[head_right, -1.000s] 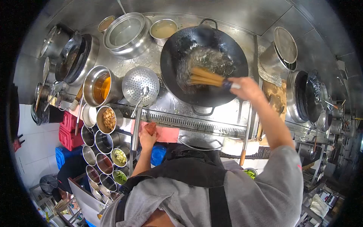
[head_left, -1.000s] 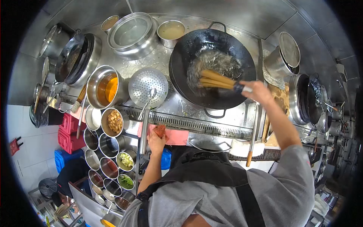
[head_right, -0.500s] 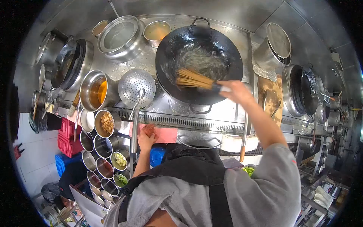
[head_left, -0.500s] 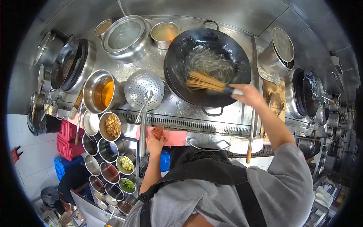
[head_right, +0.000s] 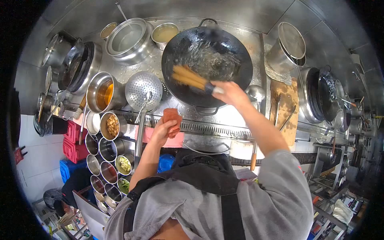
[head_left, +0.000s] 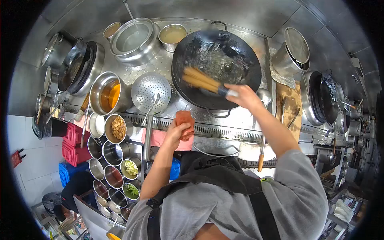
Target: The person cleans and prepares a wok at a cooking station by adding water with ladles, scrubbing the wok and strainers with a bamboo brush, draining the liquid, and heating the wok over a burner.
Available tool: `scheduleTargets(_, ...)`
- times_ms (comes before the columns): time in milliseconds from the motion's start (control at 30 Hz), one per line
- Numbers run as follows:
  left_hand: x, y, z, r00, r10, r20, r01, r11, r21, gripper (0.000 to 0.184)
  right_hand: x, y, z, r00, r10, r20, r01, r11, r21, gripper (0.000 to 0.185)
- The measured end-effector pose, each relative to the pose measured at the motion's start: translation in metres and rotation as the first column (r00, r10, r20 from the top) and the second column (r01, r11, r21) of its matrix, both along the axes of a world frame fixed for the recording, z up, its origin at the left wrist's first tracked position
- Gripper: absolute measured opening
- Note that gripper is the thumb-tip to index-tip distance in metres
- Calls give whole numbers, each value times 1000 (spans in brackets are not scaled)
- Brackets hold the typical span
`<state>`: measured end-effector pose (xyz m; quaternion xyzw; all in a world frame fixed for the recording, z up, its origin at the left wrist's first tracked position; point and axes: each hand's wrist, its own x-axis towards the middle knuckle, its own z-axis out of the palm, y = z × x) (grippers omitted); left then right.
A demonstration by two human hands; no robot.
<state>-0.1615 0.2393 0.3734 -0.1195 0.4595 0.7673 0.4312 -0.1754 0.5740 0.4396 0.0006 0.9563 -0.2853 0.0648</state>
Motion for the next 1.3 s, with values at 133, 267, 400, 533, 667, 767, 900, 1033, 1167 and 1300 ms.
scheduleTargets(133, 3, 43, 16, 997, 59, -42, -63, 993, -99, 31, 44, 96, 34, 986, -75, 152, 51, 986, 160, 49)
scheduleTargets(267, 0, 78, -1, 999, 54, -7, -54, 982, -181, 48, 43, 145, 69, 962, -272, -1, 250, 883, 397, 47)
scheduleTargets(400, -2, 127, -12, 993, 8, 117, 16, 978, -206, 39, 54, 123, 81, 958, -231, -172, 271, 924, 270, 46)
scheduleTargets(533, 4, 152, -43, 976, 184, 116, -172, 980, -104, 15, 50, 99, 73, 995, 47, -89, -24, 968, 251, 44)
scheduleTargets(667, 5, 153, -29, 956, 286, 61, -277, 952, -130, 13, -14, 89, 38, 995, 69, -71, -43, 947, 320, 42)
scheduleTargets(767, -12, 133, -29, 981, 193, 3, -192, 978, -79, 15, -83, 58, 11, 977, -163, -140, 204, 906, 370, 31)
scheduleTargets(900, -40, 102, -22, 972, 228, -60, -235, 926, -295, 16, -92, -7, -6, 972, -127, -199, 177, 949, 260, 26)
scheduleTargets(1033, -62, 85, -9, 973, 187, -132, -222, 909, -352, 16, -19, 13, -6, 992, 73, -104, -64, 994, 88, 45)
scheduleTargets(1167, -85, 64, -9, 985, 59, -163, -118, 917, -381, 25, -19, 89, 25, 994, 23, 104, -57, 940, 336, 49)
scheduleTargets(1300, -96, 58, -15, 984, -78, -158, 10, 919, -395, 24, -94, 70, 37, 973, -198, -115, 228, 886, 403, 43)
